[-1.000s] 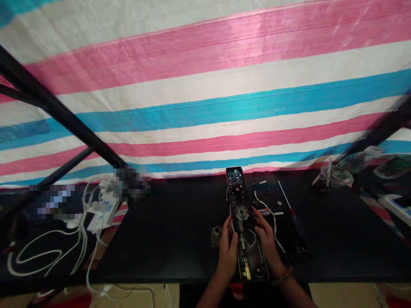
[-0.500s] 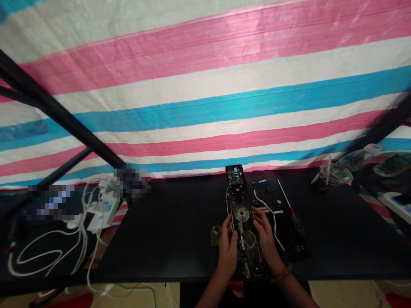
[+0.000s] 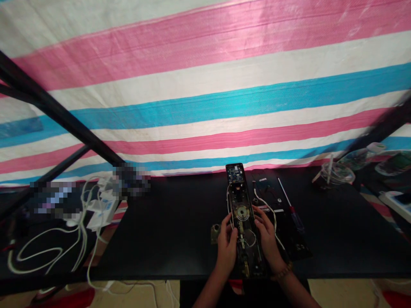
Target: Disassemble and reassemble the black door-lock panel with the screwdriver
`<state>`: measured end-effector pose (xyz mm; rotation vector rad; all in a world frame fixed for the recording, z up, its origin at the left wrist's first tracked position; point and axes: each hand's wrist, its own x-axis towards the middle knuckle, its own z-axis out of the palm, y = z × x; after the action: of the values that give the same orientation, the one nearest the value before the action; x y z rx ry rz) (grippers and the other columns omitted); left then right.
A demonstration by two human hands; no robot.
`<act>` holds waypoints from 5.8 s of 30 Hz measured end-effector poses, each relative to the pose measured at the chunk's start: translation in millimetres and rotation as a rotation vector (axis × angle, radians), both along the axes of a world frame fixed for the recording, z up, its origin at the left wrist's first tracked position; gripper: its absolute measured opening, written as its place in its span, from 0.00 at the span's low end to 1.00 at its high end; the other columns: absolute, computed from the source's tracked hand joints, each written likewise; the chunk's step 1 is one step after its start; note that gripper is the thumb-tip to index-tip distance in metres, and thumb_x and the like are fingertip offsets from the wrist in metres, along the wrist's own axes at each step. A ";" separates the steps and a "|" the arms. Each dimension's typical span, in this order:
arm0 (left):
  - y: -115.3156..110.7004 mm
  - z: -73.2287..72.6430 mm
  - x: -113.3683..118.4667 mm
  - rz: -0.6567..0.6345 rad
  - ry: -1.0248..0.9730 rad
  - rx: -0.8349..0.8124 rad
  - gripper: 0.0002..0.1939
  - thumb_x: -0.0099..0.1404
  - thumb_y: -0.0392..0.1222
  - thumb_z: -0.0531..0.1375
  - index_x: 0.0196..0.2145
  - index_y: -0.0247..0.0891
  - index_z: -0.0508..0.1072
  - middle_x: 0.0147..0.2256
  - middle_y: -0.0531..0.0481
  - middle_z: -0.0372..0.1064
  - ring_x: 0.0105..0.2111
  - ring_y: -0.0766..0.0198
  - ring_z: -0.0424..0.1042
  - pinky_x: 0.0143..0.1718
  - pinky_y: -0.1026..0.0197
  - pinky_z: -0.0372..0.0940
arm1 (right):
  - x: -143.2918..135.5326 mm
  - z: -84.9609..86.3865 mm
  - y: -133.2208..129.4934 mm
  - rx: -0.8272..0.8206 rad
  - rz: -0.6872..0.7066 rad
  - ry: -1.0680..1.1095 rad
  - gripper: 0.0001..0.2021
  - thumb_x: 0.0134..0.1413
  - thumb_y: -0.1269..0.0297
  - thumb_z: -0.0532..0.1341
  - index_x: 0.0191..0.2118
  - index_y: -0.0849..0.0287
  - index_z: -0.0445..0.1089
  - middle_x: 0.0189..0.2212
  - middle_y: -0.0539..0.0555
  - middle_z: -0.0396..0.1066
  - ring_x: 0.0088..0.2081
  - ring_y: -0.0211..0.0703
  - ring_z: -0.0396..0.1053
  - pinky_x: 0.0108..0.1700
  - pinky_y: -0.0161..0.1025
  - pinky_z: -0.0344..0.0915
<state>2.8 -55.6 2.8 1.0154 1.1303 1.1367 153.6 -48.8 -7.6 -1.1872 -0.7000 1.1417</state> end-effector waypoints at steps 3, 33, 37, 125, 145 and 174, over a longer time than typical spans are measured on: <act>0.0 1.3 -1.9 -0.011 -0.037 -0.007 0.29 0.67 0.58 0.60 0.61 0.43 0.66 0.52 0.42 0.74 0.51 0.51 0.74 0.54 0.50 0.67 | 0.6 1.2 -0.2 -0.020 -0.007 0.005 0.23 0.54 0.54 0.65 0.55 0.54 0.74 0.51 0.58 0.77 0.49 0.54 0.76 0.49 0.47 0.74; -10.2 -1.6 -4.7 -0.236 -0.266 0.165 0.56 0.62 0.73 0.55 0.73 0.41 0.33 0.61 0.33 0.64 0.57 0.44 0.69 0.58 0.45 0.63 | 4.3 -2.7 4.2 0.014 0.086 0.078 0.30 0.55 0.48 0.66 0.60 0.55 0.70 0.57 0.59 0.73 0.55 0.56 0.73 0.54 0.46 0.71; -8.8 0.1 -5.6 -0.212 -0.269 0.155 0.51 0.64 0.69 0.56 0.72 0.40 0.42 0.67 0.35 0.56 0.64 0.43 0.60 0.63 0.48 0.59 | 3.8 1.2 6.3 0.046 0.094 0.095 0.29 0.54 0.51 0.67 0.61 0.54 0.70 0.54 0.58 0.75 0.52 0.55 0.74 0.51 0.45 0.72; -1.4 1.8 -1.1 -0.049 -0.111 0.006 0.35 0.66 0.58 0.61 0.64 0.41 0.62 0.59 0.38 0.68 0.58 0.49 0.69 0.61 0.48 0.63 | 4.0 -11.0 0.2 0.079 0.117 0.018 0.32 0.48 0.70 0.61 0.62 0.50 0.68 0.61 0.53 0.68 0.62 0.54 0.67 0.64 0.55 0.63; 1.9 -10.3 2.3 -0.033 0.122 0.066 0.26 0.70 0.52 0.56 0.61 0.39 0.58 0.54 0.37 0.71 0.52 0.52 0.73 0.55 0.50 0.65 | 0.1 37.5 15.8 0.264 -0.111 -0.658 0.23 0.56 0.68 0.61 0.59 0.51 0.71 0.59 0.58 0.69 0.60 0.54 0.65 0.63 0.56 0.60; 0.3 -7.1 4.0 -0.039 0.184 0.063 0.28 0.69 0.52 0.57 0.62 0.38 0.58 0.44 0.42 0.75 0.39 0.59 0.76 0.43 0.57 0.68 | -9.9 59.1 93.5 0.341 0.222 -1.212 0.08 0.57 0.70 0.63 0.33 0.55 0.81 0.69 0.56 0.54 0.67 0.65 0.49 0.60 0.66 0.54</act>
<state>6.8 -55.3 -4.3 1.2056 1.2200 1.0699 143.7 44.7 51.5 -1.4578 -1.8854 0.3173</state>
